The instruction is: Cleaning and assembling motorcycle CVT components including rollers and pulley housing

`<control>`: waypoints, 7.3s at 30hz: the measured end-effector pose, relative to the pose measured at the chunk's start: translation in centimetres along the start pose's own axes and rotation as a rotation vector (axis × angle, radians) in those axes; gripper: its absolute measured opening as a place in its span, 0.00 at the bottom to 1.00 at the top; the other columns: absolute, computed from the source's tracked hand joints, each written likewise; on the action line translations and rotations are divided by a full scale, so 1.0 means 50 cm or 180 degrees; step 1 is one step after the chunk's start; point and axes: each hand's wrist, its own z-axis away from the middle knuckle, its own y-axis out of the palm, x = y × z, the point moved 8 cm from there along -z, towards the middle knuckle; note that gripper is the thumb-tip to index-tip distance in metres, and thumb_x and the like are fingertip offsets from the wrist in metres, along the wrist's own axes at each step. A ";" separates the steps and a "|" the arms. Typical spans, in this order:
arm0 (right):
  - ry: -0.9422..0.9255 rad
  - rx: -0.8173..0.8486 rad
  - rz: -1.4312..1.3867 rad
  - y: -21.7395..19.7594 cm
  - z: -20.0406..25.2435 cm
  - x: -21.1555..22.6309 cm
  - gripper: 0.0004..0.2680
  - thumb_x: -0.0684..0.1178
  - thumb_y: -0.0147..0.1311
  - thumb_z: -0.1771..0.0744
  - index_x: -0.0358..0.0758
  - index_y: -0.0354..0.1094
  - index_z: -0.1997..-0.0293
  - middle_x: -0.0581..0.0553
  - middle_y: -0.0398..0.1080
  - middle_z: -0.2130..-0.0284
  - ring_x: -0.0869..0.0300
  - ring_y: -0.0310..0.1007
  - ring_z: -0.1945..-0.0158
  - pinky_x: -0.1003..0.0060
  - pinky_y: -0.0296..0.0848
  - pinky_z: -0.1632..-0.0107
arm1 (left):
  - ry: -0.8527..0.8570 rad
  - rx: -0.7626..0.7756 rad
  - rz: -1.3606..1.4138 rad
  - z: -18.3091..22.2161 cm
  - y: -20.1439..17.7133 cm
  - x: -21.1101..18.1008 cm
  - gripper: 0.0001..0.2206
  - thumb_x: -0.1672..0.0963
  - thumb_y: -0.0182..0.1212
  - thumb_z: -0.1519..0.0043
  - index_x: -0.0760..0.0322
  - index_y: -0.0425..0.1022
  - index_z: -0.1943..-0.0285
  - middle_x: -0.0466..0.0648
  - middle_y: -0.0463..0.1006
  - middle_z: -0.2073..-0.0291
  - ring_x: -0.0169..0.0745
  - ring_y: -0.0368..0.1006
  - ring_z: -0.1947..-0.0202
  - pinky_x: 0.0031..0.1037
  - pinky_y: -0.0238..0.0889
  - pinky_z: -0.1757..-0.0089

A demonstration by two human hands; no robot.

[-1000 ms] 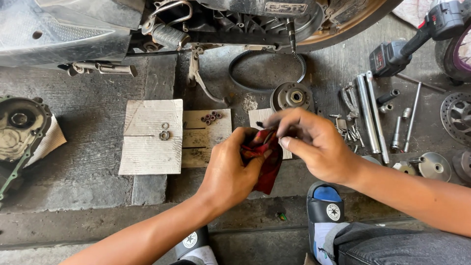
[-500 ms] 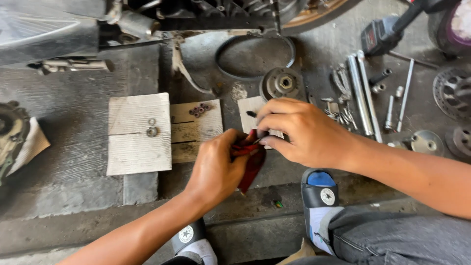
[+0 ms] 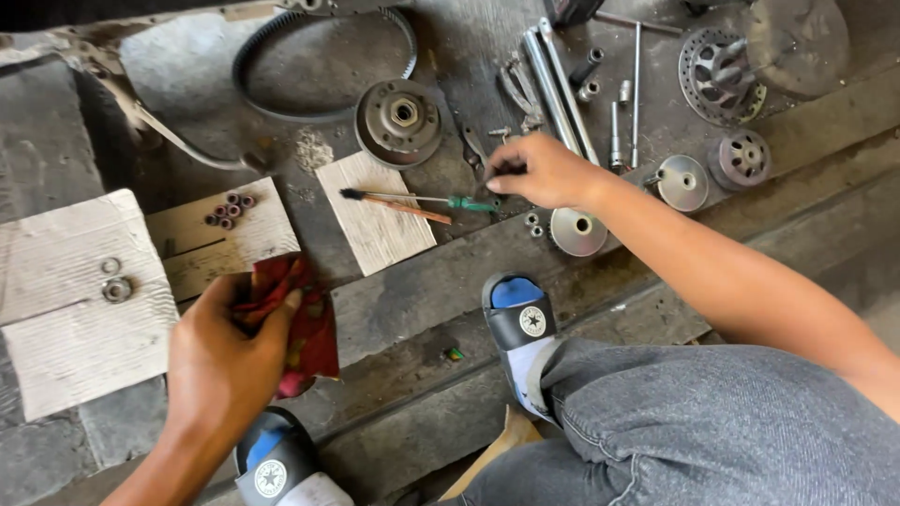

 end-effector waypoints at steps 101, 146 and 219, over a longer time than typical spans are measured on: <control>-0.1797 -0.0311 -0.1429 0.069 0.045 0.532 0.13 0.39 0.57 0.36 0.31 0.74 0.46 0.38 0.81 0.59 0.58 0.78 0.53 0.56 0.75 0.46 | 0.2109 -0.1250 0.1354 0.060 -0.131 -0.146 0.02 0.61 0.64 0.40 0.67 0.80 0.63 0.56 0.80 0.79 0.53 0.78 0.78 0.35 0.70 0.71; -0.1895 -0.0376 -0.0054 0.037 0.061 0.578 0.04 0.39 0.60 0.38 0.35 0.79 0.63 0.36 0.80 0.72 0.44 0.83 0.65 0.54 0.79 0.62 | 0.2312 -0.0593 0.0413 0.068 -0.156 -0.180 0.06 0.59 0.54 0.37 0.68 0.75 0.60 0.57 0.73 0.76 0.62 0.77 0.72 0.38 0.68 0.74; -0.3705 -0.1203 0.1348 0.051 0.141 0.608 0.06 0.35 0.65 0.39 0.31 0.78 0.61 0.40 0.79 0.59 0.54 0.78 0.56 0.57 0.71 0.45 | 0.0833 0.0645 0.3567 -0.006 -0.025 -0.082 0.09 0.65 0.63 0.39 0.79 0.77 0.51 0.56 0.81 0.63 0.40 0.77 0.65 0.28 0.76 0.58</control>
